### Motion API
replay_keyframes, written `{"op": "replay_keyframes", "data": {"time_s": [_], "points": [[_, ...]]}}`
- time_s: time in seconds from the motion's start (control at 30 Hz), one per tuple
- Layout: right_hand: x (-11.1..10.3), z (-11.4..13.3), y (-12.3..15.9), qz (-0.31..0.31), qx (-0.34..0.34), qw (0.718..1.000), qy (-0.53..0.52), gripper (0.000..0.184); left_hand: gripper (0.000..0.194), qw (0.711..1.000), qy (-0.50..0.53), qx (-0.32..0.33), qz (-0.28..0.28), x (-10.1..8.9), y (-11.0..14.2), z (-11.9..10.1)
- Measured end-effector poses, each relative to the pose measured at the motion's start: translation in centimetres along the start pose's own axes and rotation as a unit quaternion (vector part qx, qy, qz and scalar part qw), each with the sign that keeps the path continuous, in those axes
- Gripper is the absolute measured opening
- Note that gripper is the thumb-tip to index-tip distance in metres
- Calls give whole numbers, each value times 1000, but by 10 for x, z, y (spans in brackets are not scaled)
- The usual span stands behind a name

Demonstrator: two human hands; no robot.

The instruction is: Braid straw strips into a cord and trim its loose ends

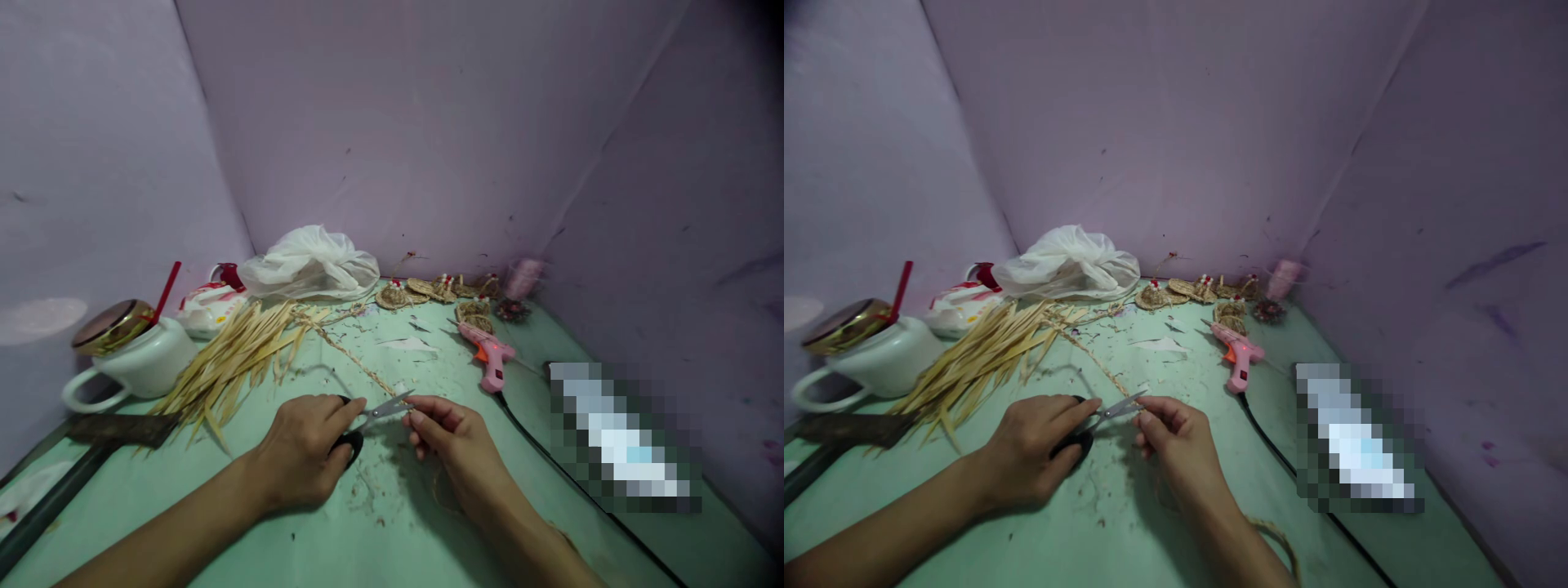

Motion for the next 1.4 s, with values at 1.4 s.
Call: {"op": "replay_keyframes", "data": {"time_s": [1.4], "points": [[-2,-1,0,-6,44,999,-17,24,46,997,24,-76,2,-4,-2,8]]}}
Point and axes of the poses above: each hand's wrist, its own y-axis away from the middle knuckle, its own x-axis out of the palm, z = x × y, the point moved 2 cm from there along -y, towards the middle knuckle, and after that the axes turned 7 degrees about -z, right-handed, at the moved point
